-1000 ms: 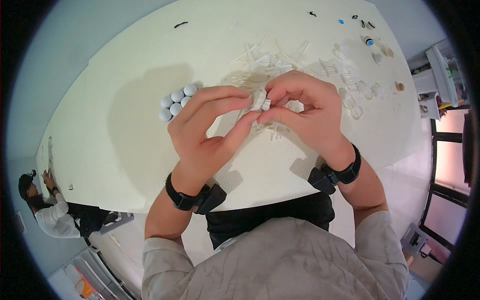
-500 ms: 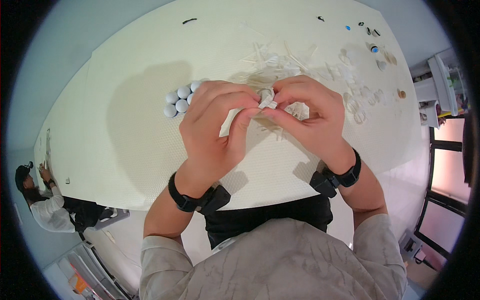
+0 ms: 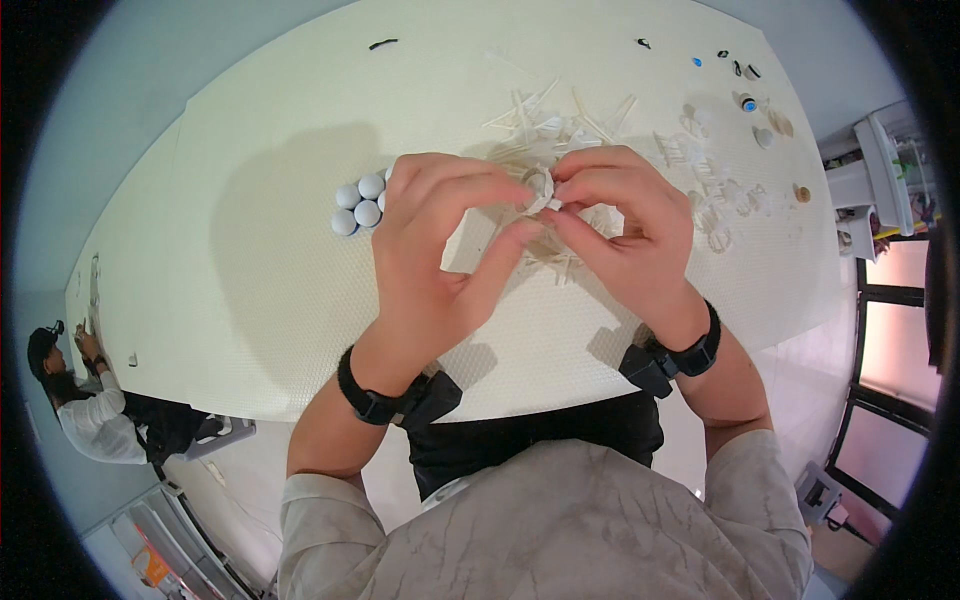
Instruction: The recorder is assembling small plastic and rubber components at a table, possibly for a sports-related item like golf tees or markers.
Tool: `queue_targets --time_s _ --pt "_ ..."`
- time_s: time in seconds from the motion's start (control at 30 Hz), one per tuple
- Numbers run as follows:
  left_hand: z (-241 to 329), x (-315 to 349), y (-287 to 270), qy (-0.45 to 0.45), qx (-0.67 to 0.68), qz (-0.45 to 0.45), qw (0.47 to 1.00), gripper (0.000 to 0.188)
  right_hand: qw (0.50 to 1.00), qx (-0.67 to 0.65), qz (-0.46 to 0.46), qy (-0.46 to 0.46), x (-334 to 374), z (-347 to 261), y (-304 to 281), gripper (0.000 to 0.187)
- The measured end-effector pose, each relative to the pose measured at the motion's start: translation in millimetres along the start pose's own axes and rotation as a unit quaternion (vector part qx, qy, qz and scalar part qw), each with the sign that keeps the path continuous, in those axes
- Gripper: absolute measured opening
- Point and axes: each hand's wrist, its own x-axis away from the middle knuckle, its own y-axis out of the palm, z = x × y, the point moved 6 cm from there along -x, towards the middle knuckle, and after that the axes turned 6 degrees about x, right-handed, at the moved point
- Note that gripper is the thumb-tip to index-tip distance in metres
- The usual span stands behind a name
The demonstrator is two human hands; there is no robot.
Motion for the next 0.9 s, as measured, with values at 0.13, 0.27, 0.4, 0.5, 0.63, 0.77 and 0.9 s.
queue_targets --time_s 0.13,0.27,0.4,0.5,0.63,0.77,0.9 --pt "-2 5 1 0.026 -0.027 0.017 0.999 0.03 1.0 -0.01 -0.017 -0.001 0 0 1 0.022" --pt "-2 7 -1 0.044 -0.016 0.032 0.998 0.029 1.0 -0.024 -0.014 0.005 -1 -1 0 0.022" --pt "-5 8 1 0.022 0.013 0.023 0.999 0.026 0.999 -0.029 -0.018 0.01 -1 -1 -1 0.023" --pt "-8 7 3 0.013 0.019 0.021 1.0 0.023 0.999 -0.043 -0.022 0.009 -2 -2 1 0.024" --pt "-8 6 3 -0.003 0.011 0.017 1.0 0.02 0.999 -0.04 -0.032 -0.004 -4 -4 1 0.025" --pt "-9 3 2 -0.022 0.025 -0.005 0.999 0.017 0.999 -0.014 -0.052 0.007 -5 -2 2 0.023" --pt "-15 2 2 -0.067 0.059 -0.028 0.996 0.014 0.998 -0.003 -0.06 0.008 -5 -2 2 0.022"
